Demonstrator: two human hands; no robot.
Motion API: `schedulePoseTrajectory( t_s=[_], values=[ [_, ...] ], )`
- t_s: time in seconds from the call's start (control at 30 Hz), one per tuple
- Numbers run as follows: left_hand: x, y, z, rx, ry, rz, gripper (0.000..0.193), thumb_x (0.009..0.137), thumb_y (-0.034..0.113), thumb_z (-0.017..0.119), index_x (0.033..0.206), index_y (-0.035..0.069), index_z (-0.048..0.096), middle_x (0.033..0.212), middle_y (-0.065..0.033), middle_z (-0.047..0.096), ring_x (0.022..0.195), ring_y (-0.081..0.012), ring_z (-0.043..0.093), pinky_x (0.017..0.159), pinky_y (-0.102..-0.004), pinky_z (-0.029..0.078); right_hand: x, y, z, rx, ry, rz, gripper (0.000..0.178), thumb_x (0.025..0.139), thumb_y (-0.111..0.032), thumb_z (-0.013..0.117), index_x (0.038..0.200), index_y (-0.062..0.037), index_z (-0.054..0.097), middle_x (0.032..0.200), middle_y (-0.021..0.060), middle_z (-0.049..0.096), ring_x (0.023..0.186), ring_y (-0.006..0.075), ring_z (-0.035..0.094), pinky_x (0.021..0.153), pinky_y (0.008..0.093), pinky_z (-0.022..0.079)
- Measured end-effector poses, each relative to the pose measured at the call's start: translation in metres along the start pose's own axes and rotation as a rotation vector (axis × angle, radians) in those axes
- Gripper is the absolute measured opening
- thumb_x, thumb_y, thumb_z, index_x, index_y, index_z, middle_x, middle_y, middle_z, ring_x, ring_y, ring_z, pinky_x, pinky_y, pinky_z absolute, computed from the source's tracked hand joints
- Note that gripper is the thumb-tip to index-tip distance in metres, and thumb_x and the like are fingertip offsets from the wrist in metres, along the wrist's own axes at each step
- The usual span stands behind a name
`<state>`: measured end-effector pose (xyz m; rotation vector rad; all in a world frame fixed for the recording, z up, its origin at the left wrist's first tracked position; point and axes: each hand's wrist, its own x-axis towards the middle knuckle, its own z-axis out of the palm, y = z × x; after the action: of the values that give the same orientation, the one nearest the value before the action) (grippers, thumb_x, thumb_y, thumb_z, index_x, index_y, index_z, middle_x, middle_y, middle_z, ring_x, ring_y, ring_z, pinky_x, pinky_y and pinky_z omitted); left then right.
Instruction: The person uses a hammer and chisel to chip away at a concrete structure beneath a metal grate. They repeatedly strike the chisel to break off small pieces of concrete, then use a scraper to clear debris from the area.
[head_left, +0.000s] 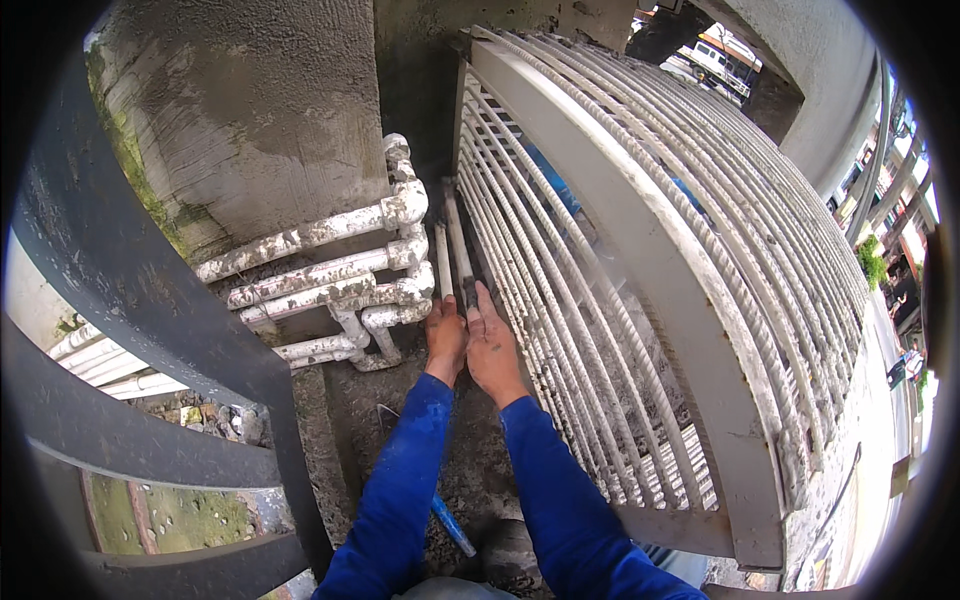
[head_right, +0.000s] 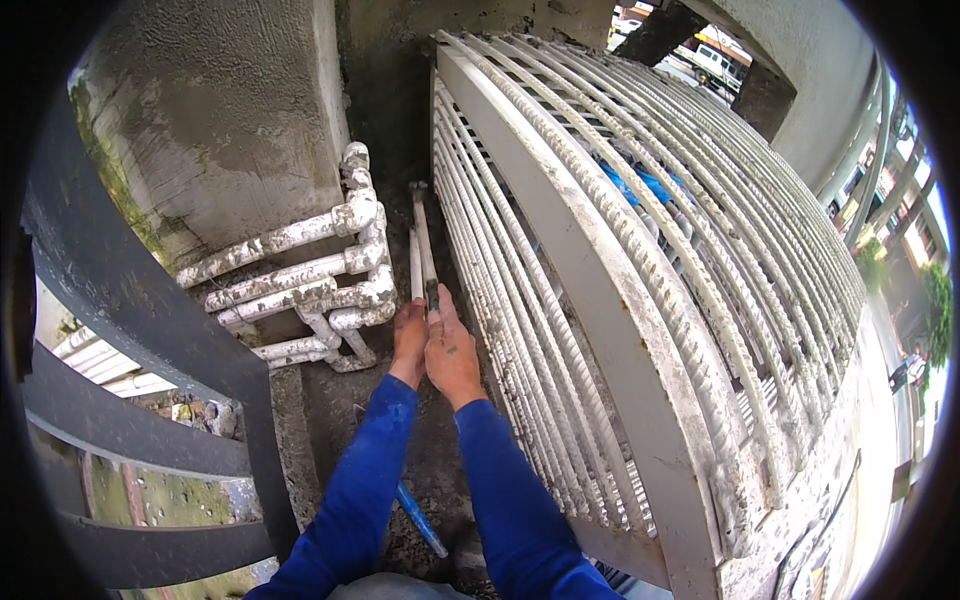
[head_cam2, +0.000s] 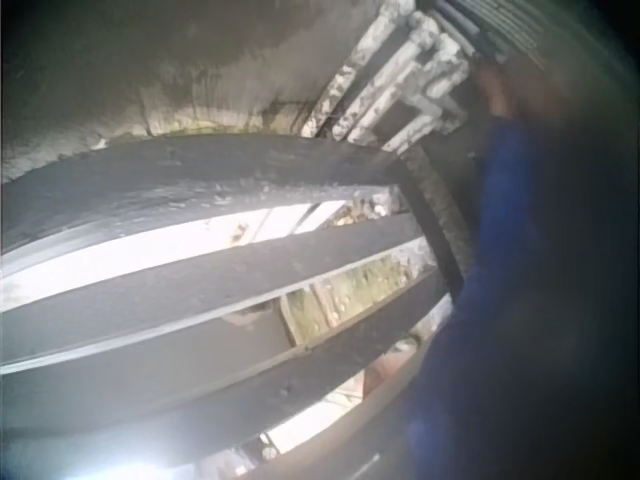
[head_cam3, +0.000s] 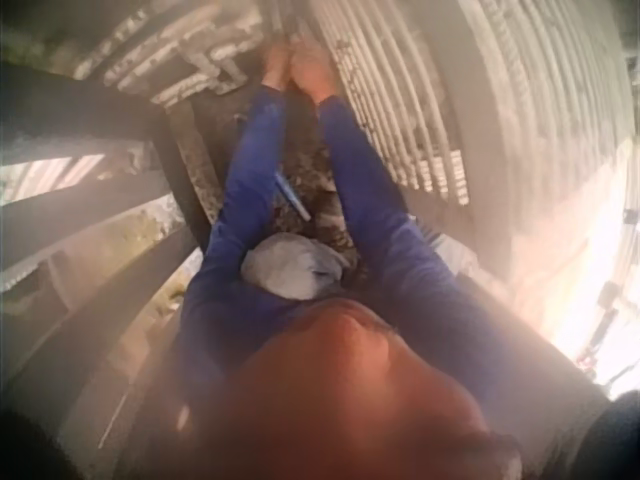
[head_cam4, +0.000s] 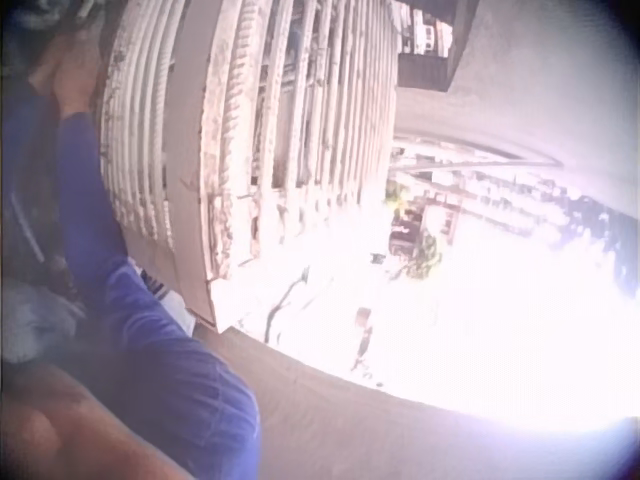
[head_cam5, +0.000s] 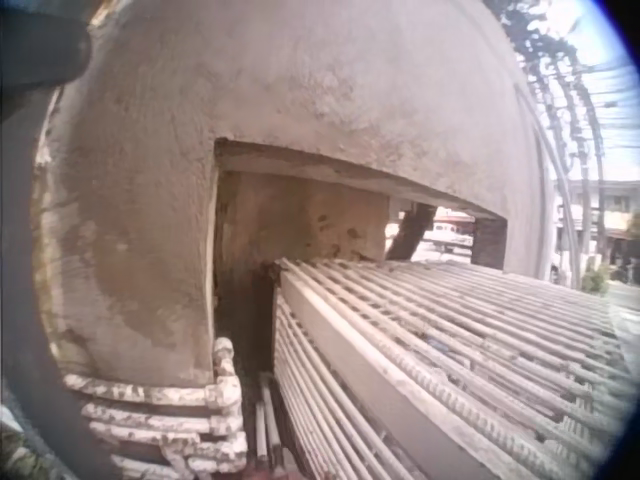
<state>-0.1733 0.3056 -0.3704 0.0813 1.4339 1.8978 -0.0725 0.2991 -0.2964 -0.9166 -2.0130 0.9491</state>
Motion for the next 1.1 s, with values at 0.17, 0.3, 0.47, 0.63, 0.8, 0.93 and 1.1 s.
schedulePoseTrajectory(
  t_s=[0.17,0.3,0.47,0.63,0.8,0.93,1.1],
  values=[
    [-0.028,-0.066,-0.062,0.393,-0.036,0.121,0.039,0.105,0.036,0.047,0.116,0.0,0.059,0.071,-0.0044,0.058,0.061,-0.0153,0.054,0.058,-0.0373,0.043,-0.052,0.018,-0.004,0.039,-0.135,0.285,0.052,0.106,-0.028,0.046,0.153,-0.0083,0.038,0.099,0.0134,0.067,0.08,0.0146,0.057,0.066,0.0276,0.049],
    [-0.059,-0.068,-0.053,0.526,-0.035,0.327,0.044,0.105,0.039,0.044,0.113,-0.001,0.059,0.073,-0.0134,0.061,0.062,-0.0268,0.058,0.06,-0.0437,0.045,-0.078,0.011,-0.019,0.264,0.032,0.221,0.055,0.106,-0.028,0.049,0.152,-0.0017,0.035,0.106,0.0138,0.063,0.09,0.0179,0.06,0.077,0.0298,0.048],
    [-0.002,-0.026,-0.025,0.704,-0.026,0.522,0.044,0.106,0.039,0.04,0.109,-0.002,0.057,0.087,-0.0288,0.063,0.084,-0.0505,0.059,0.072,-0.055,0.045,-0.074,-0.024,-0.032,0.465,-0.015,0.234,0.058,0.105,-0.033,0.052,0.149,0.0025,0.037,0.078,-0.0015,0.053,0.063,0.0041,0.044,0.054,0.0228,0.039],
    [0.017,-0.024,-0.014,0.827,-0.006,0.526,0.043,0.105,0.04,0.04,0.1,0.0,0.055,0.091,-0.0289,0.063,0.09,-0.0508,0.058,0.077,-0.0553,0.045,-0.066,-0.026,-0.032,0.447,0.032,0.095,0.063,0.104,-0.037,0.051,0.149,0.0036,0.035,0.068,-0.0026,0.05,0.054,0.0038,0.043,0.047,0.0209,0.034],
    [0.032,-0.038,-0.019,0.65,-0.019,0.456,0.045,0.105,0.041,0.04,0.105,0.0,0.059,0.096,-0.026,0.064,0.093,-0.049,0.059,0.081,-0.0535,0.046,-0.062,-0.019,-0.018,0.414,0.173,-0.105,0.064,0.104,-0.039,0.05,0.148,0.0047,0.035,0.078,0.0034,0.052,0.065,0.0093,0.046,0.058,0.0244,0.036],
    [0.042,-0.041,-0.028,0.562,-0.07,0.363,0.048,0.105,0.041,0.04,0.108,0.0,0.063,0.093,-0.0207,0.066,0.089,-0.0395,0.063,0.079,-0.0484,0.048,-0.049,-0.021,-0.005,0.296,0.239,-0.156,0.063,0.103,-0.041,0.049,0.144,0.0064,0.041,0.104,0.0173,0.068,0.095,0.0237,0.066,0.084,0.0334,0.051],
    [0.028,-0.034,-0.019,0.271,-0.119,0.178,0.05,0.106,0.043,0.04,0.106,-0.001,0.064,0.087,-0.0115,0.063,0.078,-0.0206,0.059,0.072,-0.0374,0.048,-0.009,-0.007,0.006,-0.059,-0.062,0.399,0.058,0.103,-0.04,0.05,0.137,0.0067,0.051,0.119,0.0238,0.066,0.113,0.0301,0.063,0.098,0.0359,0.046]
  ],
)
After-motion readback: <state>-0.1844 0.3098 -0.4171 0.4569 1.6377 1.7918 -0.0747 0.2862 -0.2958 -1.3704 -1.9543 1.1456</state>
